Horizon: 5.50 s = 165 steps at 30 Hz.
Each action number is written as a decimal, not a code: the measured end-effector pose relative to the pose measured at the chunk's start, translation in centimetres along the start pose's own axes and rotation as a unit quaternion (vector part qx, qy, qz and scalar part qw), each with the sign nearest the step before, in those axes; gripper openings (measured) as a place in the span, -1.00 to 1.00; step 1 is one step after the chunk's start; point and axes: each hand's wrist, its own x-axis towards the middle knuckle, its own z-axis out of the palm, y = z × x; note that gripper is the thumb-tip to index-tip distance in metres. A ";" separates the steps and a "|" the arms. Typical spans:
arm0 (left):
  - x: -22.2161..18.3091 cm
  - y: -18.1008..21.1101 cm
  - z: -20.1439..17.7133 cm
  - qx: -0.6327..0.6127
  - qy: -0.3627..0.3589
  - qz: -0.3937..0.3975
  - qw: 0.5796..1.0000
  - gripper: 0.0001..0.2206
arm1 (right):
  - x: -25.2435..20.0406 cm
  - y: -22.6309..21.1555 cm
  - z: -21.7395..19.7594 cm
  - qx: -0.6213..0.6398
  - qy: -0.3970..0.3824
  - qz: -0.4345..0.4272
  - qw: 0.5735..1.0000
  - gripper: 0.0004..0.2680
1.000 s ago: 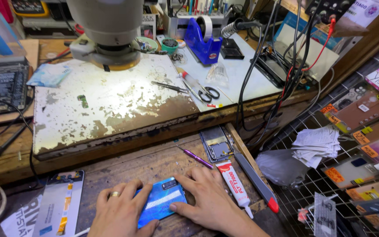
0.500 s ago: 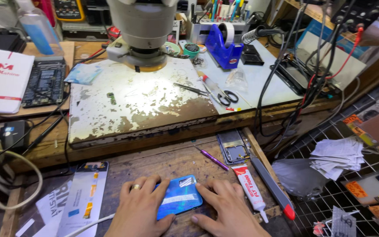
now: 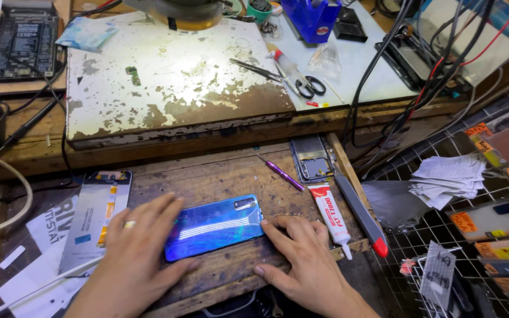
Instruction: The person applies adhesive to the frame of a mobile phone from a tube, secures internal components using a screwdriver, and then positions and presses the screen onto the device body.
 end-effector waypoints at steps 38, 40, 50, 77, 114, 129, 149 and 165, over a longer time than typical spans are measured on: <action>3.8 3.2 0.8 -0.030 -0.072 0.018 0.997 -0.53 | 2.8 0.6 -0.3 0.053 -0.005 0.072 0.996 -0.57; 4.0 3.2 0.8 -0.043 -0.087 0.008 0.995 -0.53 | 3.8 0.8 -0.5 0.054 -0.016 0.072 0.996 -0.56; 4.0 2.9 1.2 -0.047 -0.085 0.003 0.995 -0.51 | 5.4 0.8 -0.2 0.063 -0.044 0.094 0.993 -0.54; 2.9 0.0 6.0 -0.068 -0.086 0.070 0.991 -0.36 | 5.4 2.5 0.5 0.186 -0.041 0.144 0.971 -0.66; 4.2 2.1 3.2 -0.053 -0.086 0.078 0.992 -0.41 | 3.9 2.3 -0.6 0.053 -0.047 0.000 0.997 -0.68; 5.4 3.7 1.0 -0.018 -0.127 0.056 0.990 -0.40 | 4.0 1.7 -0.5 0.038 -0.028 -0.005 0.999 -0.69; -1.7 -3.5 0.8 0.003 -0.063 0.032 0.997 -0.41 | 2.9 2.4 -1.3 0.059 -0.050 -0.010 0.997 -0.69; -2.5 -3.5 0.6 0.013 -0.050 0.019 0.998 -0.43 | 2.9 2.3 -1.4 0.052 -0.064 -0.021 0.996 -0.67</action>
